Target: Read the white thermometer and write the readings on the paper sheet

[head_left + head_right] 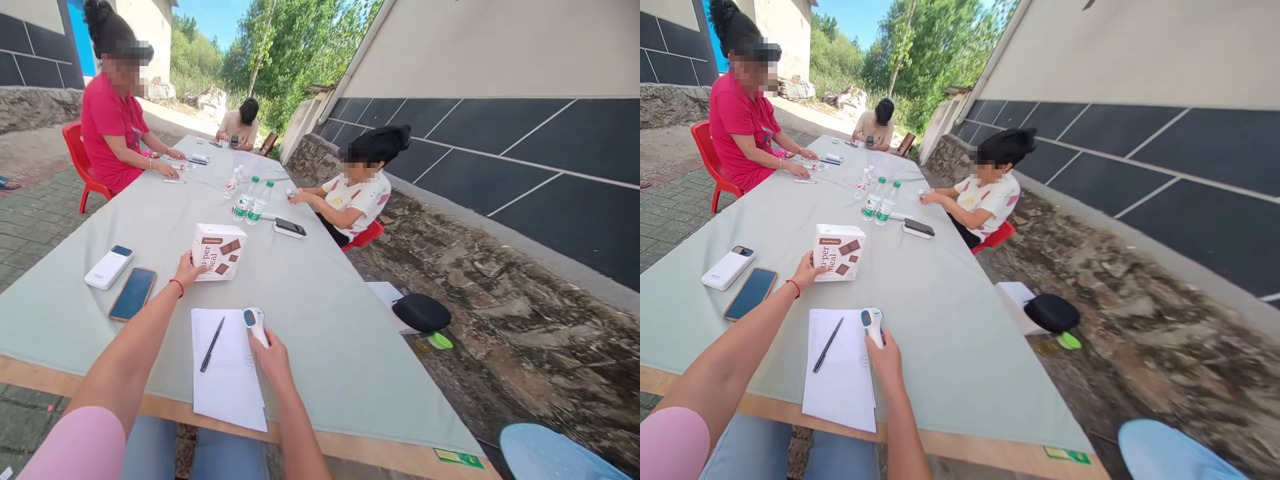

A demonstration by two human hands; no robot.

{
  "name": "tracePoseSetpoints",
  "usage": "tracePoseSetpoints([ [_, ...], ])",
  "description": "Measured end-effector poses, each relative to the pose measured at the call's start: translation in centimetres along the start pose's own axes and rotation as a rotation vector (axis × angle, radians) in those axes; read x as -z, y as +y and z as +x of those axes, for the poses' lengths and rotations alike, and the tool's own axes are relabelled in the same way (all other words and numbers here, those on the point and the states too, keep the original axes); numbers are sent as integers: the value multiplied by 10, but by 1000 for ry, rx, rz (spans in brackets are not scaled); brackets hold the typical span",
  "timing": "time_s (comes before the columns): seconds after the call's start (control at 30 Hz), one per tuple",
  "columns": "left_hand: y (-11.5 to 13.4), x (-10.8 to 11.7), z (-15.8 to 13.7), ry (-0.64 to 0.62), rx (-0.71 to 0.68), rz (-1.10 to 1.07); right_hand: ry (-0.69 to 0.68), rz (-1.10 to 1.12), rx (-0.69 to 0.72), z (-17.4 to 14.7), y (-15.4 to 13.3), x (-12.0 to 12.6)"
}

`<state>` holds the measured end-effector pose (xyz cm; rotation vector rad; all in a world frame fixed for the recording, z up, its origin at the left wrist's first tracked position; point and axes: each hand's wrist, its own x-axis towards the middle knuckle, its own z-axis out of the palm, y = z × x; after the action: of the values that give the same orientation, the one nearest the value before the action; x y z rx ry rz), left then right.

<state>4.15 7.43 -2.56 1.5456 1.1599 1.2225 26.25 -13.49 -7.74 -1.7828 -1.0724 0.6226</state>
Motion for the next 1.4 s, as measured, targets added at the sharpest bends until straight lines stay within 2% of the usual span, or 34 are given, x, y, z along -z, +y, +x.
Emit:
tracePoseSetpoints([
  [0.1,9,9,-27,22,66,-66,-50,319,-85,-11,-26,1],
  [0.23,17,28,-82,38,77,-194,-184,671,-15,-33,-66,-3],
  [0.33,13,39,-121,82,40,-52,-295,722,37,-49,-90,-12],
  [0.43,2,43,-143,143,-34,155,-312,748,66,-60,-107,-28],
  [0.53,-6,41,-149,165,-64,239,-288,769,65,-62,-115,-47],
  [0.73,-7,39,-145,191,-41,228,-247,723,28,-54,-112,-69],
  [1.4,-13,40,-143,196,-33,199,-274,682,-13,-50,-111,-66],
])
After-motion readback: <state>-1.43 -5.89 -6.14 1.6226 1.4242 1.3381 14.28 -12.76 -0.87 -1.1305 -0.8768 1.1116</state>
